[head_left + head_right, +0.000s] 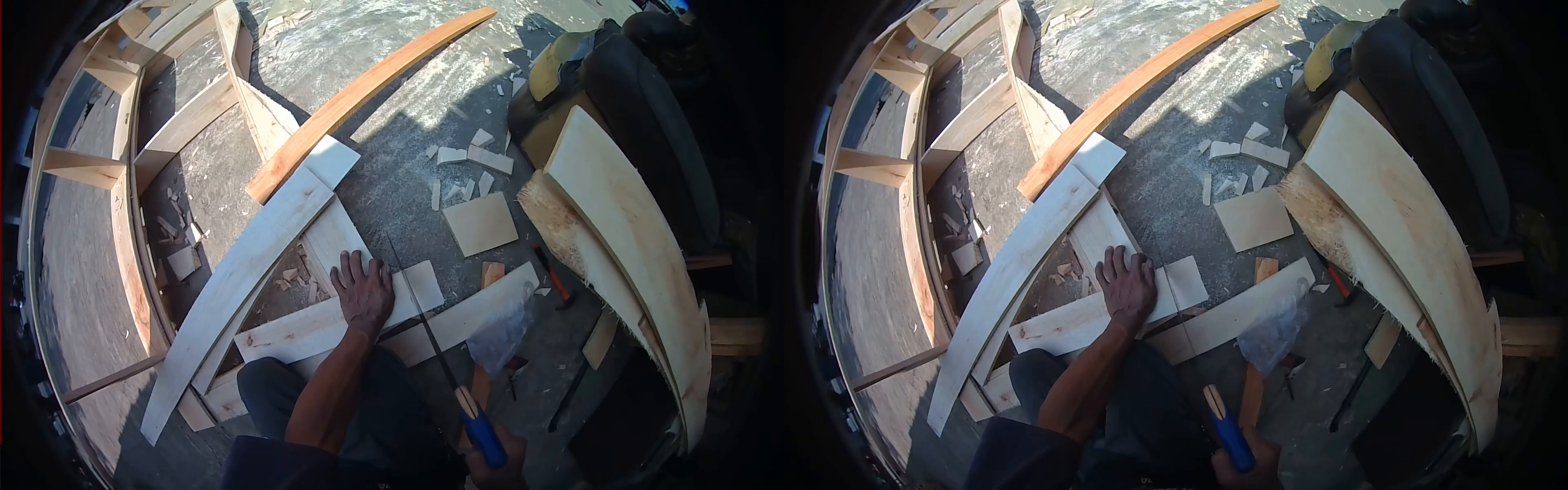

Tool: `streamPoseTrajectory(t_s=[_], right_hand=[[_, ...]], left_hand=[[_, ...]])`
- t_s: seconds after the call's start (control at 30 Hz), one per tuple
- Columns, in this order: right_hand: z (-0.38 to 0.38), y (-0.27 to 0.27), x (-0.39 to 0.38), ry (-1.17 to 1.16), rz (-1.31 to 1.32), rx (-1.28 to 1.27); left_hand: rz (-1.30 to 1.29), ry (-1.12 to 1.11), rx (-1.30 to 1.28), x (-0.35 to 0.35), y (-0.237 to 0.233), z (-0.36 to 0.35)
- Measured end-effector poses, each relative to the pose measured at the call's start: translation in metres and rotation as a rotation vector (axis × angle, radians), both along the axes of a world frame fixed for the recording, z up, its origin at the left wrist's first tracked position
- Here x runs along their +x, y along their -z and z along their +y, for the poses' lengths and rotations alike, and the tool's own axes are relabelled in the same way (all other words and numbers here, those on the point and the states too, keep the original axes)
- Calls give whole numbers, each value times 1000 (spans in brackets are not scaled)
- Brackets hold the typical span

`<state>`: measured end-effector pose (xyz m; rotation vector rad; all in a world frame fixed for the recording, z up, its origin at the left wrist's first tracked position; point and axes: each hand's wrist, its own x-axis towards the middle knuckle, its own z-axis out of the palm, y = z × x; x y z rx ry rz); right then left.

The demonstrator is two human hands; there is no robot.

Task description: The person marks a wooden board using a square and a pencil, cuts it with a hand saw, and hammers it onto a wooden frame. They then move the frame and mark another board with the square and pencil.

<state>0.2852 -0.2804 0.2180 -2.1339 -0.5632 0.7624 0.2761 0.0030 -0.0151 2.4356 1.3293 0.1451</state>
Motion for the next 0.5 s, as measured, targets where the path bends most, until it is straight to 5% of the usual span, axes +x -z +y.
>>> streamPoseTrajectory(t_s=[0.1,0.33,0.4,0.5], right_hand=[[82,81,37,17,3,30],[-8,-22,-1,-134,-101,-89],[-1,-19,-1,24,12,-10],[88,78,36,-11,26,22]], left_hand=[[-18,-29,23,-3,0,-2],[15,-35,29,-4,2,-4],[35,-23,33,-1,4,-1],[31,-12,27,-1,3,4]])
